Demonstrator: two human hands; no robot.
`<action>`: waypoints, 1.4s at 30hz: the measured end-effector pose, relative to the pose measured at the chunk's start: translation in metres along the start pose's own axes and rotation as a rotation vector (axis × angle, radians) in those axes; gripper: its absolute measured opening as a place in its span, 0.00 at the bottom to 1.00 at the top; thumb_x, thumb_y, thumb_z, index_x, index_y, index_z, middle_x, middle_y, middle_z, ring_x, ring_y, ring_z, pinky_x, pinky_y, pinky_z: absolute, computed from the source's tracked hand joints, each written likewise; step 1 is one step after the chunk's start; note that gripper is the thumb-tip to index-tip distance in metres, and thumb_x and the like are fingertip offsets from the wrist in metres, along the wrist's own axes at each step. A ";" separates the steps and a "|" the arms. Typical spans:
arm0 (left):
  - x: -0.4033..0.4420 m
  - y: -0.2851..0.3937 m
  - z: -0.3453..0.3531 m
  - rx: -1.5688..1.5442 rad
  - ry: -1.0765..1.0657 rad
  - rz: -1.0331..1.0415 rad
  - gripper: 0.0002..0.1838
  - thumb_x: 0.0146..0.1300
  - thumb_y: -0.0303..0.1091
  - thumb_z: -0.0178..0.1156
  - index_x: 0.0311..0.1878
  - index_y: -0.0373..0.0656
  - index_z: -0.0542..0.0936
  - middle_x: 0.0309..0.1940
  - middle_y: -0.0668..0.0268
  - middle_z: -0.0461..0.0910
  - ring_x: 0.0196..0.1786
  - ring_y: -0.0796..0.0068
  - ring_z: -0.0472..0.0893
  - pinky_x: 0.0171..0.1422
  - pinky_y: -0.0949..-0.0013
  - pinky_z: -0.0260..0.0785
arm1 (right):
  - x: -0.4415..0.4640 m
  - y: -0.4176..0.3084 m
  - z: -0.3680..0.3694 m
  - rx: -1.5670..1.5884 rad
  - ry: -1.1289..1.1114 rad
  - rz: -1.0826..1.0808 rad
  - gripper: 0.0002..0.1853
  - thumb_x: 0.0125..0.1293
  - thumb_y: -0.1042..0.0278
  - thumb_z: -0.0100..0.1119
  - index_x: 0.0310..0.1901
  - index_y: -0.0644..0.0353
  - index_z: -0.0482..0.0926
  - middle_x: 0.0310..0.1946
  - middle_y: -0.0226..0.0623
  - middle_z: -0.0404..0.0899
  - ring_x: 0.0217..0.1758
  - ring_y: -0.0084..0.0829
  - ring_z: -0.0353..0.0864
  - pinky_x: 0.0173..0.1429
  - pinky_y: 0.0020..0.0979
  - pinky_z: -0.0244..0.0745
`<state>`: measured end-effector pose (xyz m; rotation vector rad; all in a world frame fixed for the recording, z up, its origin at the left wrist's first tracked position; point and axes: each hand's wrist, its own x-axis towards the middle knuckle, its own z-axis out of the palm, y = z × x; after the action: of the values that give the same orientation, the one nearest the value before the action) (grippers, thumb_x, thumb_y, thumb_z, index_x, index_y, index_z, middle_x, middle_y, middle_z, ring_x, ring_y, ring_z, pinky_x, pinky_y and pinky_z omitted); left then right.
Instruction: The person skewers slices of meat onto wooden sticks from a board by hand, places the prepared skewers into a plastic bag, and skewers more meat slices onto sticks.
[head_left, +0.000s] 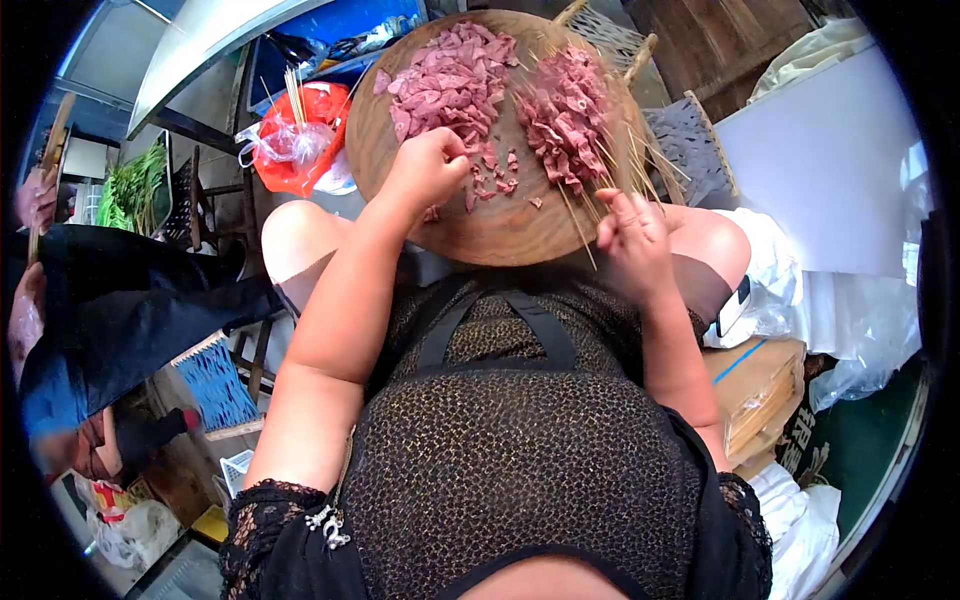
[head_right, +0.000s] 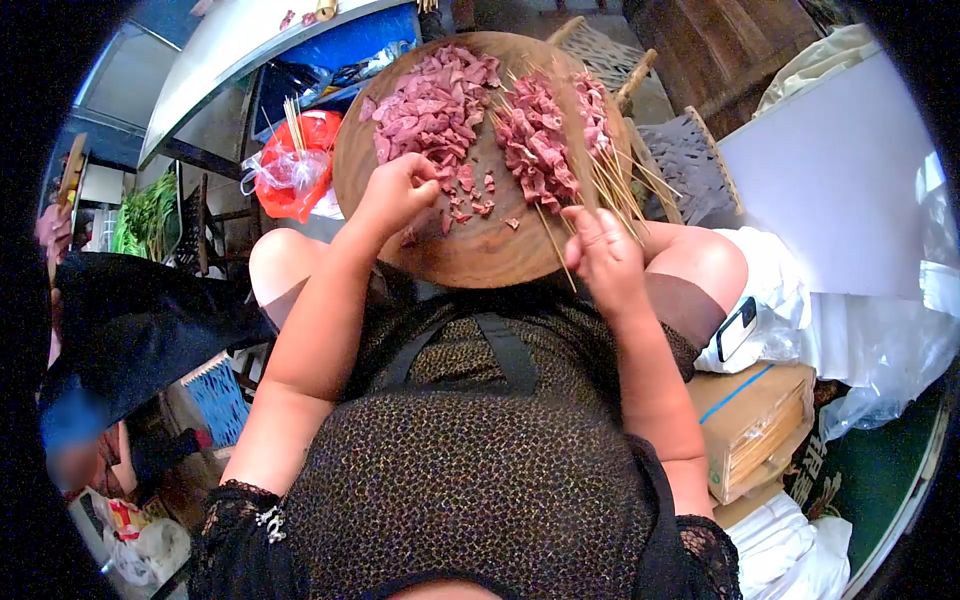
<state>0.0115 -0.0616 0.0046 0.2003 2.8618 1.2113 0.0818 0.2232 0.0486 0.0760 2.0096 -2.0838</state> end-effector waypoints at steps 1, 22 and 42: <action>0.002 -0.001 -0.001 0.006 0.003 -0.002 0.09 0.50 0.30 0.60 0.35 0.40 0.75 0.29 0.58 0.78 0.32 0.64 0.80 0.36 0.64 0.73 | 0.000 0.003 0.005 0.092 -0.055 0.126 0.13 0.69 0.57 0.47 0.41 0.58 0.73 0.19 0.23 0.69 0.19 0.12 0.61 0.23 0.15 0.56; 0.016 0.008 -0.009 -1.298 0.220 -0.432 0.14 0.66 0.32 0.49 0.52 0.37 0.70 0.48 0.54 0.77 0.47 0.66 0.79 0.50 0.66 0.74 | 0.044 0.048 0.028 0.191 -0.243 0.227 0.09 0.60 0.68 0.58 0.42 0.60 0.77 0.23 0.19 0.70 0.22 0.11 0.62 0.26 0.16 0.59; 0.022 0.008 -0.019 -1.156 0.136 -0.469 0.14 0.64 0.33 0.53 0.50 0.36 0.72 0.43 0.56 0.80 0.42 0.68 0.81 0.47 0.69 0.75 | 0.050 0.042 0.021 -0.034 -0.219 0.200 0.10 0.60 0.70 0.57 0.41 0.64 0.78 0.32 0.26 0.78 0.35 0.16 0.73 0.42 0.21 0.69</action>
<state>-0.0104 -0.0664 0.0239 -0.5459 1.6484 2.4420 0.0451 0.1944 -0.0020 0.0394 1.8268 -1.8490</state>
